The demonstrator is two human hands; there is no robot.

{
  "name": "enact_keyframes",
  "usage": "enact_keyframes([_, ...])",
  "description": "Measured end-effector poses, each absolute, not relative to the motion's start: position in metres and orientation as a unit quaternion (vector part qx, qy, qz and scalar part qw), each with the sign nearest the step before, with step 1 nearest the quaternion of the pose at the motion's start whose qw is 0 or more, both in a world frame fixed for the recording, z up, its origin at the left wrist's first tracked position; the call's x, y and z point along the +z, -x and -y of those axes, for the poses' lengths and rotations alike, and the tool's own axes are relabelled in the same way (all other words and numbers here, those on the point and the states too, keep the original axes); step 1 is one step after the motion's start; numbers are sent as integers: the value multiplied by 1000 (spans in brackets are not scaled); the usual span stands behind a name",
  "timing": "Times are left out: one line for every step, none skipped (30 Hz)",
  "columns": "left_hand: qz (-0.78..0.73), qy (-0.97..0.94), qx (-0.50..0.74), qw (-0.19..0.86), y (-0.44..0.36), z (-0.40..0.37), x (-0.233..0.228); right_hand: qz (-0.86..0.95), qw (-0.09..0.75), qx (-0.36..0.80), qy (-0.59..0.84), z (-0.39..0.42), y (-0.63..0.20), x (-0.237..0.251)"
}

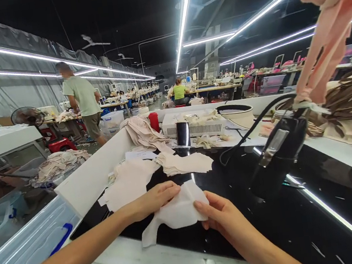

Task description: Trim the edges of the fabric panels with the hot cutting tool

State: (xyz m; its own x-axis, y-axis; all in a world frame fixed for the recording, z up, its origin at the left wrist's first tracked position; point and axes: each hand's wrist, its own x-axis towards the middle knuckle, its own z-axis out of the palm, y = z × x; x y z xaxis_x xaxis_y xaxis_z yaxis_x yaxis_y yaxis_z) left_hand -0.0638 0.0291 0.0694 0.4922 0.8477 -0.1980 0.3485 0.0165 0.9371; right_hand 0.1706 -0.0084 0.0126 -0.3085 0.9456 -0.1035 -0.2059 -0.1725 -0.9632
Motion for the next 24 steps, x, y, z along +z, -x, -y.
enact_keyframes([-456,-660,226,553,62,-28,65,494,438,634,401,8,-171,13])
enact_keyframes([-459,-658,225,553,59,-27,62,517,437,613,407,8,-171,14])
enact_keyframes([-460,-657,226,553,57,-26,59,537,435,595,411,8,-171,15])
enact_keyframes([-460,-656,230,553,54,-25,57,552,433,582,412,9,-172,18])
enact_keyframes([-461,-655,234,552,51,-25,56,562,429,575,412,9,-173,21])
enact_keyframes([-460,-653,240,551,49,-25,56,567,422,574,414,11,-173,23])
enact_keyframes([-460,-653,246,549,47,-25,56,568,411,580,415,13,-174,25])
enact_keyframes([-460,-653,252,547,45,-25,56,566,397,590,417,14,-175,26])
enact_keyframes([-459,-653,256,544,44,-25,57,562,382,603,417,16,-176,25])
enact_keyframes([-459,-655,260,541,44,-26,58,560,365,617,415,17,-176,23])
enact_keyframes([-459,-656,264,538,44,-26,58,559,349,629,413,18,-175,19])
enact_keyframes([-459,-658,266,533,44,-26,59,559,336,636,412,18,-174,14])
enact_keyframes([-460,-661,269,529,44,-26,59,561,326,638,415,18,-173,8])
enact_keyframes([-461,-663,271,523,44,-26,59,563,319,636,421,17,-171,1])
enact_keyframes([-462,-666,273,518,44,-27,58,564,315,632,427,16,-169,-5])
enact_keyframes([-463,-668,275,513,44,-27,58,565,315,628,432,15,-168,-9])
enact_keyframes([-463,-671,276,508,45,-27,58,567,315,624,436,15,-167,-12])
enact_keyframes([-464,-674,278,503,45,-28,58,570,314,622,436,14,-167,-13])
enact_keyframes([-465,-677,280,498,45,-28,57,576,310,620,433,14,-168,-12])
enact_keyframes([-465,-680,283,492,46,-29,57,581,306,619,430,15,-170,-8])
enact_keyframes([-465,-683,284,486,46,-29,57,586,300,619,428,15,-172,-3])
enact_keyframes([-465,-687,285,481,47,-29,57,593,292,620,423,16,-173,2])
enact_keyframes([-464,-691,285,475,47,-29,57,604,285,617,415,17,-175,7])
enact_keyframes([-461,-697,284,470,48,-29,56,624,280,606,407,18,-176,12])
